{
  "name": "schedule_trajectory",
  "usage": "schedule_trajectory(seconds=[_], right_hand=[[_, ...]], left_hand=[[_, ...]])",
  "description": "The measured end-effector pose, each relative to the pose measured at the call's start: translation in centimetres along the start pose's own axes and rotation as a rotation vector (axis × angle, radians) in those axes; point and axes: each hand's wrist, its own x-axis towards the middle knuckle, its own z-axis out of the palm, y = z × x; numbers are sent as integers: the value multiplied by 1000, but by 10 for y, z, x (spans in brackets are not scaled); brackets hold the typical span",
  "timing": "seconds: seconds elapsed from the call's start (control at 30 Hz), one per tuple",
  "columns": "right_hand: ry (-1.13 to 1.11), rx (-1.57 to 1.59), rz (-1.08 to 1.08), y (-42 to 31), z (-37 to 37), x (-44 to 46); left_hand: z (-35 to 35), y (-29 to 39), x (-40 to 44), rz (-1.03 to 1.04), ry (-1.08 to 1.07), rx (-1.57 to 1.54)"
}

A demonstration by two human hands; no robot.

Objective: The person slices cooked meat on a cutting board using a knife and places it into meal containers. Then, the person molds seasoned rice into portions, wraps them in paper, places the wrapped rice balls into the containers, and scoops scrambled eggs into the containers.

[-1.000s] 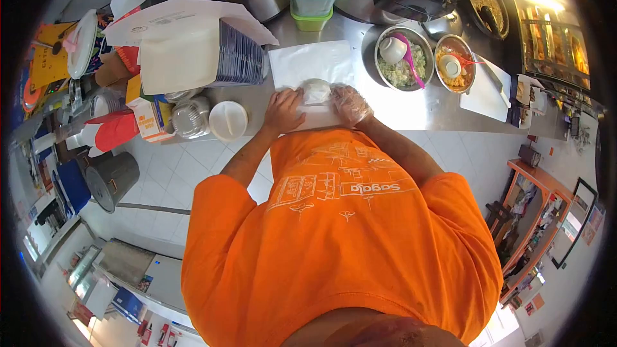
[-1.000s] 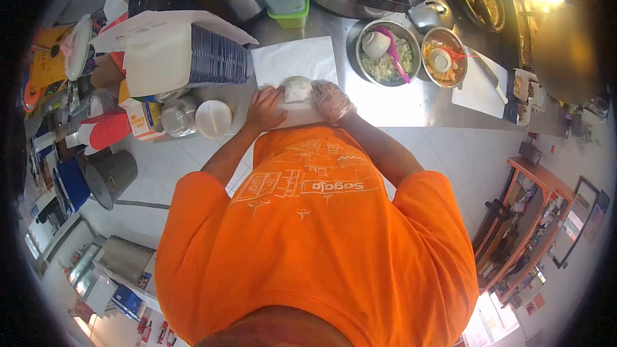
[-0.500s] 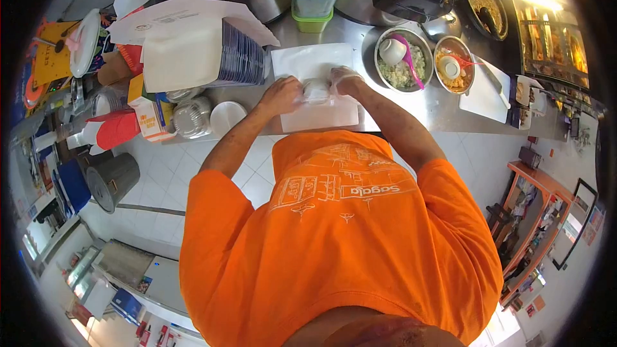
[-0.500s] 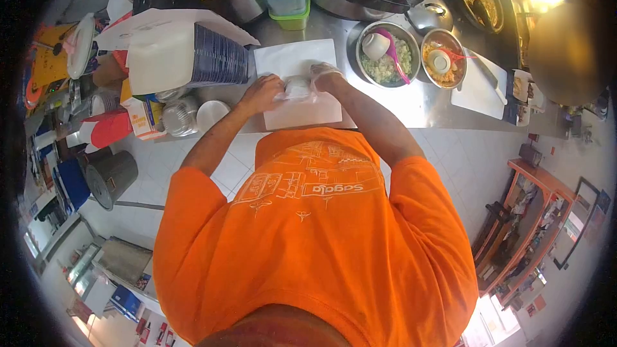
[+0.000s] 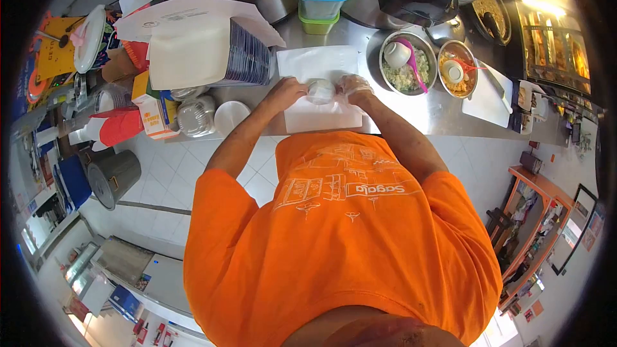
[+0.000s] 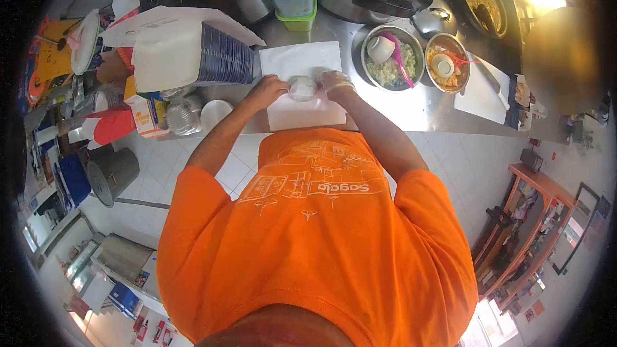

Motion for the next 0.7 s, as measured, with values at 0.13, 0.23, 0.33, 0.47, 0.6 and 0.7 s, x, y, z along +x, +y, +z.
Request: schedule_trajectory(seconds=[0.13, 0.23, 0.33, 0.47, 0.6, 0.7], right_hand=[[-13, -200, -99, -15, -6, -1], [86, -368, -250, -19, -12, -11], [44, -46, -180, -30, -28, -23], [-116, 780, -93, -10, -32, -37], [-141, 1747, -80, -37, -54, -82], [110, 1917, 25, -56, -58, -90]], left_hand=[[5, -3, 34, -342, 62, -27], [-20, 8, 56, -459, -229, -111], [-29, 2, 67, -413, -363, -184], [-70, 10, 68, -257, -580, -722], [-68, 48, 62, -103, -427, -1571], [-65, 112, 68, -97, 52, -2016]])
